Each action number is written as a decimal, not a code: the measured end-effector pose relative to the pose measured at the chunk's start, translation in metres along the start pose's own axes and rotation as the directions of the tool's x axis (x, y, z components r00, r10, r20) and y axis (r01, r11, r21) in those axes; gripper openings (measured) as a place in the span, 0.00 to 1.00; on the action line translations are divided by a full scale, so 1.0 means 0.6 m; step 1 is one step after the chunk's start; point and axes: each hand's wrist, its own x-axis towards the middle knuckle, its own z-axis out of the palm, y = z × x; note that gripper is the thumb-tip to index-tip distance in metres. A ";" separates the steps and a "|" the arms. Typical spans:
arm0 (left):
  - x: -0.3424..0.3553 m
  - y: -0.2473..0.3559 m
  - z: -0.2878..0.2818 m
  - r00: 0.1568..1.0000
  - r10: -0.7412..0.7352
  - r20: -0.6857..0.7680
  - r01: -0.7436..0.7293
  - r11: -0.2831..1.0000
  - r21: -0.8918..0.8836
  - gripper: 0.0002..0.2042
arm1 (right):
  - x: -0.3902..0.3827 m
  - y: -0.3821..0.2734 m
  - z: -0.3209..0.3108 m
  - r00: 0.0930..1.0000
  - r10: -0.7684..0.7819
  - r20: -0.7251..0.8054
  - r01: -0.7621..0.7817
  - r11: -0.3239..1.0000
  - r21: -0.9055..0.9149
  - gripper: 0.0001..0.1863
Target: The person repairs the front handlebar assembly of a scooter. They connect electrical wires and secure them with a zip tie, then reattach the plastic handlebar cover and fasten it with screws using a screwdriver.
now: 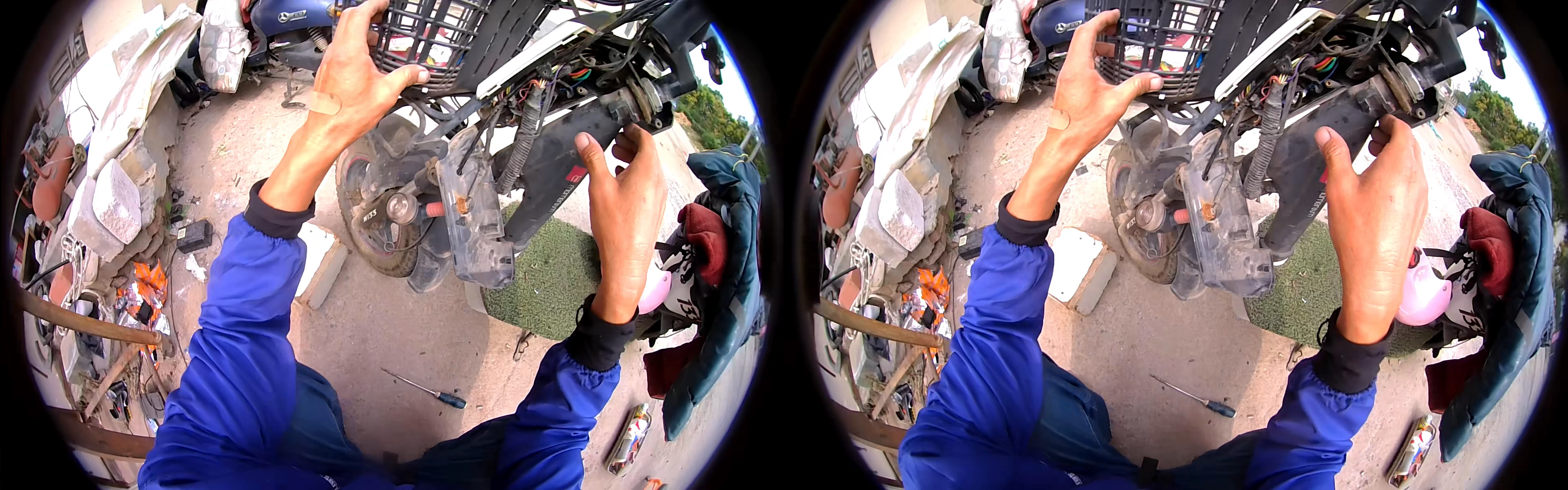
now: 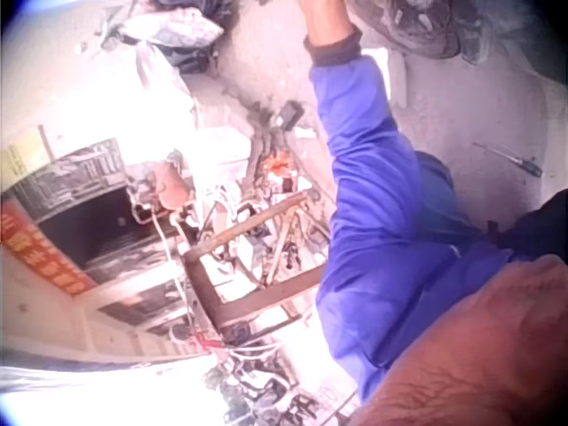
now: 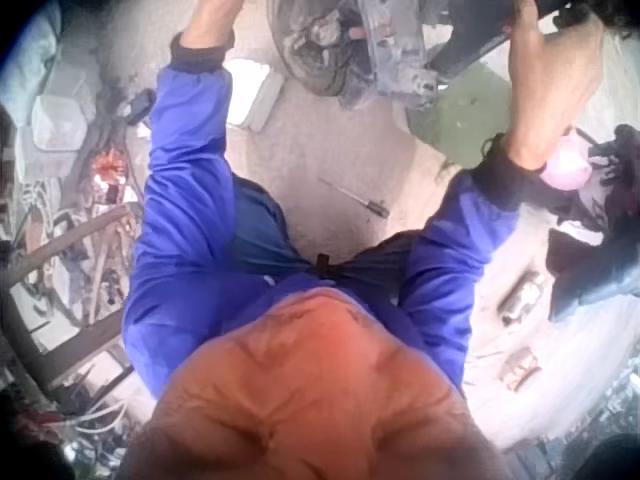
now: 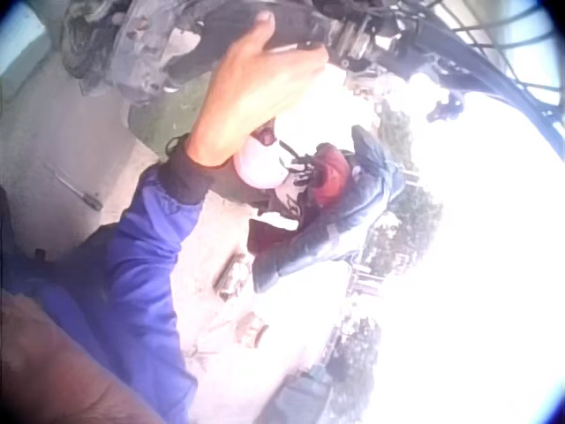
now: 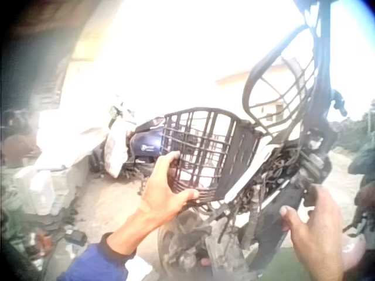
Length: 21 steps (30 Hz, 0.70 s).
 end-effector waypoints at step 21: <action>-0.108 0.127 -0.050 0.972 0.116 -0.204 -0.049 0.950 0.307 0.52 | -0.010 0.013 0.064 0.980 0.198 -0.015 -0.162 0.844 0.510 0.44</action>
